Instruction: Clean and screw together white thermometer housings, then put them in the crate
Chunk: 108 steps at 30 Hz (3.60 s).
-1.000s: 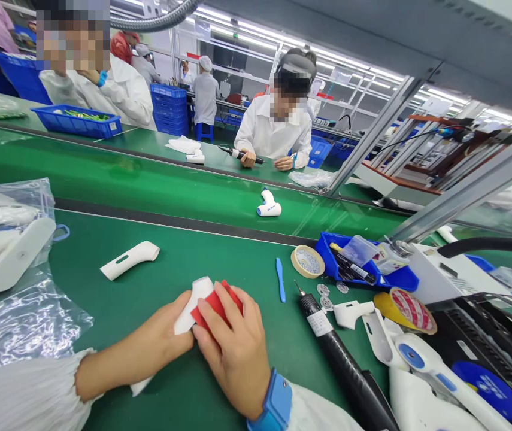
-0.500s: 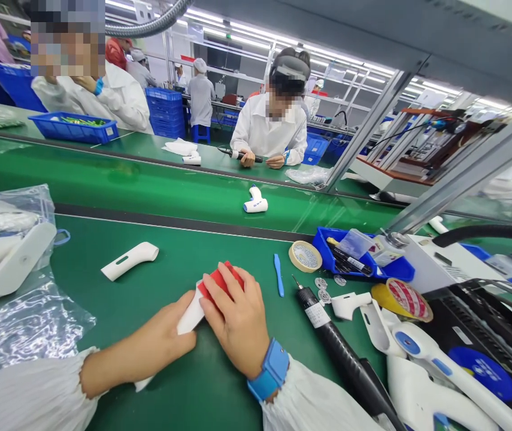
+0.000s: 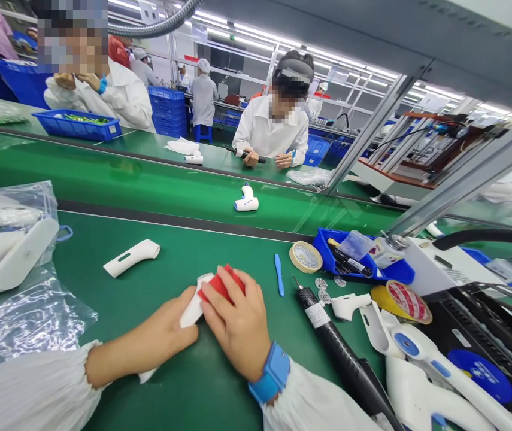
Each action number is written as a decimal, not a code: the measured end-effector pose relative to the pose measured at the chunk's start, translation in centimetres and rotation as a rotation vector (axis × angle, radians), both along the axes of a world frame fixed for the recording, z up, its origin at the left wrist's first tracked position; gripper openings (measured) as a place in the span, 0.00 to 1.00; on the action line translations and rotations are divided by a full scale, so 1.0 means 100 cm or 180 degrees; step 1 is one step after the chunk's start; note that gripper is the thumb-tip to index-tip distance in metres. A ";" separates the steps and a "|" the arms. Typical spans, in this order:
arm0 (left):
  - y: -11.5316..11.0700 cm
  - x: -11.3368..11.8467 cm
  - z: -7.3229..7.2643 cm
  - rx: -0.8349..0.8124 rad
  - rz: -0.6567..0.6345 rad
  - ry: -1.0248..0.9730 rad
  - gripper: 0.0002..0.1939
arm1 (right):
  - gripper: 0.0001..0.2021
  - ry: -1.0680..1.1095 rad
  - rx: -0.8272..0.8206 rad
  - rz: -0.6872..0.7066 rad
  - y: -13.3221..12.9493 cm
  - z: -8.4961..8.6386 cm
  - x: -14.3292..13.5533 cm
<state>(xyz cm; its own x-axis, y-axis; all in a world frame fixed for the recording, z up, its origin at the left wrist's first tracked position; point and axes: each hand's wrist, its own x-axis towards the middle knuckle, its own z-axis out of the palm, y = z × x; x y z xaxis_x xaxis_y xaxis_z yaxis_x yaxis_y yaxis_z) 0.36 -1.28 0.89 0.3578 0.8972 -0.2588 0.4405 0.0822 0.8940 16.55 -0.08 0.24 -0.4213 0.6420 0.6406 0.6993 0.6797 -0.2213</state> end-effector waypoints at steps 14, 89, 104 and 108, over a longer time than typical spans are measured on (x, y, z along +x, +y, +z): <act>-0.001 0.002 0.002 0.0032 0.0127 -0.0089 0.10 | 0.13 -0.0074 -0.0039 -0.0014 -0.003 0.000 0.001; 0.002 0.001 0.001 -0.0032 -0.0088 -0.0047 0.14 | 0.13 -0.0191 0.0012 -0.0019 -0.004 -0.003 0.005; 0.003 -0.003 0.010 -0.0753 0.0046 0.0085 0.12 | 0.18 0.5321 -0.4107 0.0185 0.031 0.020 0.037; 0.004 -0.002 0.009 -0.0795 0.0056 -0.0034 0.10 | 0.20 0.5293 -0.4539 0.0090 0.028 0.022 0.034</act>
